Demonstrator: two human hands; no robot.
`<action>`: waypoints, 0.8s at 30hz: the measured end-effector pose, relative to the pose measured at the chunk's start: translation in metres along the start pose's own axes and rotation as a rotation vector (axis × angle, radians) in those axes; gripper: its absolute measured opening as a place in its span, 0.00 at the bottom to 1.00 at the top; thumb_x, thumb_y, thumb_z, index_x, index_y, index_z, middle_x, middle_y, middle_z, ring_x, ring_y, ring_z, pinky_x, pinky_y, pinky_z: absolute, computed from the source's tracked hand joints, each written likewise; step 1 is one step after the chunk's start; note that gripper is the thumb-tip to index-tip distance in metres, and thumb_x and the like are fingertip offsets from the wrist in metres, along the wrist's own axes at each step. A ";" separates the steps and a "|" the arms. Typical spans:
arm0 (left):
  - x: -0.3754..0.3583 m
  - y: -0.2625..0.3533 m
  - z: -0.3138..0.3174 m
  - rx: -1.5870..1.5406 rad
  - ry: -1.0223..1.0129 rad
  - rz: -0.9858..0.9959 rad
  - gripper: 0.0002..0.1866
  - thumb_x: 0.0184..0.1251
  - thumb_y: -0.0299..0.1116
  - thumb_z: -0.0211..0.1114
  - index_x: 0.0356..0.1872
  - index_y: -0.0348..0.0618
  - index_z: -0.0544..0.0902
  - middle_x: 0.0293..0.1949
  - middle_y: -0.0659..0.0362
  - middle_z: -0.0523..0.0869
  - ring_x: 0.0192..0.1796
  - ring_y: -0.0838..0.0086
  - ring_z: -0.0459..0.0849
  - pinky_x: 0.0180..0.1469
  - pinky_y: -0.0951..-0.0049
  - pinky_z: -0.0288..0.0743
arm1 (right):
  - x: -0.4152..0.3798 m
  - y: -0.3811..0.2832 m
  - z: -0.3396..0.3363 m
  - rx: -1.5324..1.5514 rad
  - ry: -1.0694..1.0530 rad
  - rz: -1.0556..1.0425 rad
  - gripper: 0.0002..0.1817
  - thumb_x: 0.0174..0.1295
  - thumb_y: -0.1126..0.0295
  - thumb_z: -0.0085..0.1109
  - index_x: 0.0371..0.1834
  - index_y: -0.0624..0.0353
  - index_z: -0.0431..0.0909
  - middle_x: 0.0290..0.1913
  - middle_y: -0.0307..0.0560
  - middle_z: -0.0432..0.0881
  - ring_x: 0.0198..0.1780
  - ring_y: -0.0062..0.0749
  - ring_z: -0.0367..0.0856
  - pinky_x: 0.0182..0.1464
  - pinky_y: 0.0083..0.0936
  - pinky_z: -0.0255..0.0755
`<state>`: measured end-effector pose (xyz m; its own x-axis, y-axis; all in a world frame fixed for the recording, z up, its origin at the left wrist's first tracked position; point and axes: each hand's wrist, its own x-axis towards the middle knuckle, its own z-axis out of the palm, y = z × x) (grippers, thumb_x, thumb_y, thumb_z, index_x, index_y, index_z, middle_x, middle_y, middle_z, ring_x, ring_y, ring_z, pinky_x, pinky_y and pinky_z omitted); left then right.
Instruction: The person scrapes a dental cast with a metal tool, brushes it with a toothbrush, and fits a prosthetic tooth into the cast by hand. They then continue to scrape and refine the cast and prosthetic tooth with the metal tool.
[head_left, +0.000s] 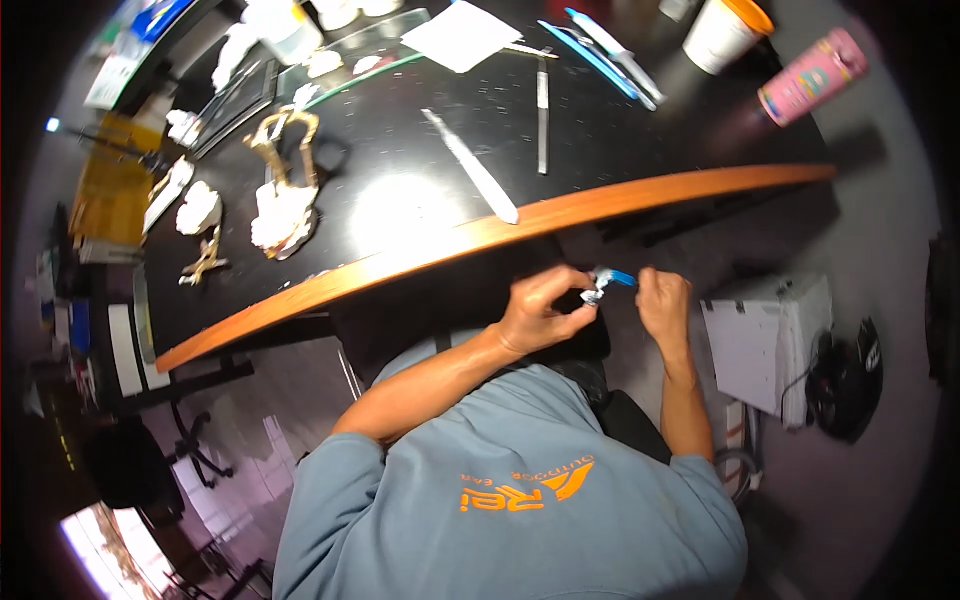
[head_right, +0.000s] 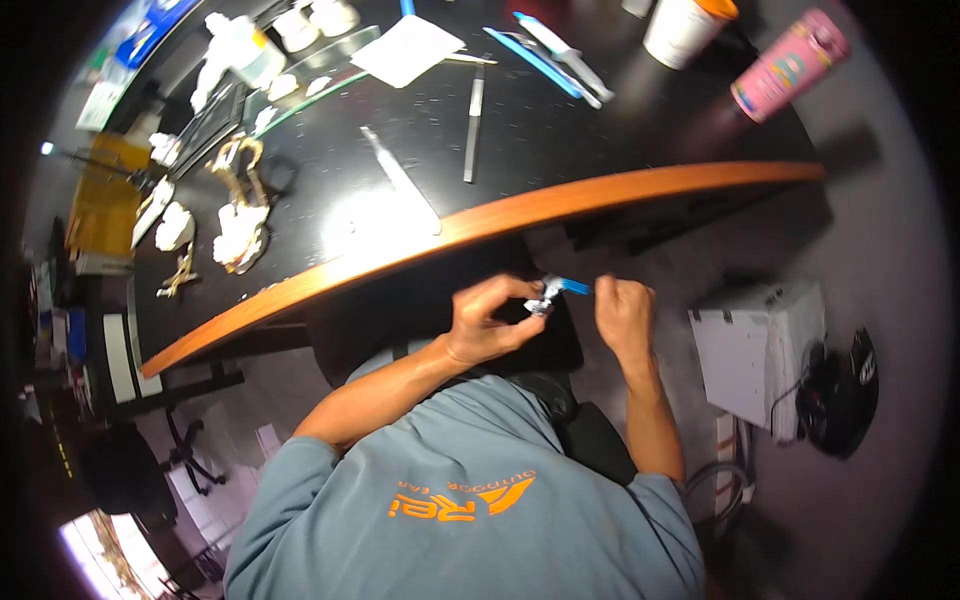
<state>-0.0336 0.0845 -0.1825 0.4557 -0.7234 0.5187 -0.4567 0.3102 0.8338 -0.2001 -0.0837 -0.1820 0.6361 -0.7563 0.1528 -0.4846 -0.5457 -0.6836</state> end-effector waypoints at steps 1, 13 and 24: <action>-0.003 -0.004 0.000 -0.008 -0.001 -0.022 0.13 0.54 0.23 0.82 0.38 0.34 0.87 0.40 0.49 0.93 0.45 0.65 0.95 0.48 0.68 0.88 | 0.003 -0.004 -0.006 -0.103 0.035 -0.031 0.24 0.75 0.66 0.52 0.19 0.70 0.77 0.21 0.68 0.76 0.23 0.65 0.81 0.29 0.50 0.69; -0.002 -0.002 -0.010 -0.069 0.092 -0.012 0.13 0.56 0.22 0.83 0.39 0.33 0.87 0.38 0.53 0.93 0.44 0.70 0.94 0.49 0.72 0.87 | 0.005 -0.016 -0.011 0.061 0.022 0.155 0.27 0.77 0.62 0.53 0.19 0.68 0.79 0.15 0.56 0.79 0.18 0.44 0.83 0.28 0.41 0.71; -0.013 -0.008 -0.006 -0.197 0.100 -0.222 0.13 0.58 0.19 0.82 0.40 0.33 0.84 0.40 0.54 0.92 0.50 0.71 0.93 0.55 0.71 0.87 | 0.009 -0.028 -0.018 -0.118 0.245 0.029 0.27 0.76 0.67 0.57 0.14 0.67 0.72 0.14 0.61 0.70 0.15 0.56 0.72 0.23 0.45 0.60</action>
<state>-0.0317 0.0957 -0.1946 0.6052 -0.7254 0.3279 -0.1851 0.2723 0.9442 -0.1915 -0.0816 -0.1485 0.4636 -0.8292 0.3121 -0.5761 -0.5498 -0.6049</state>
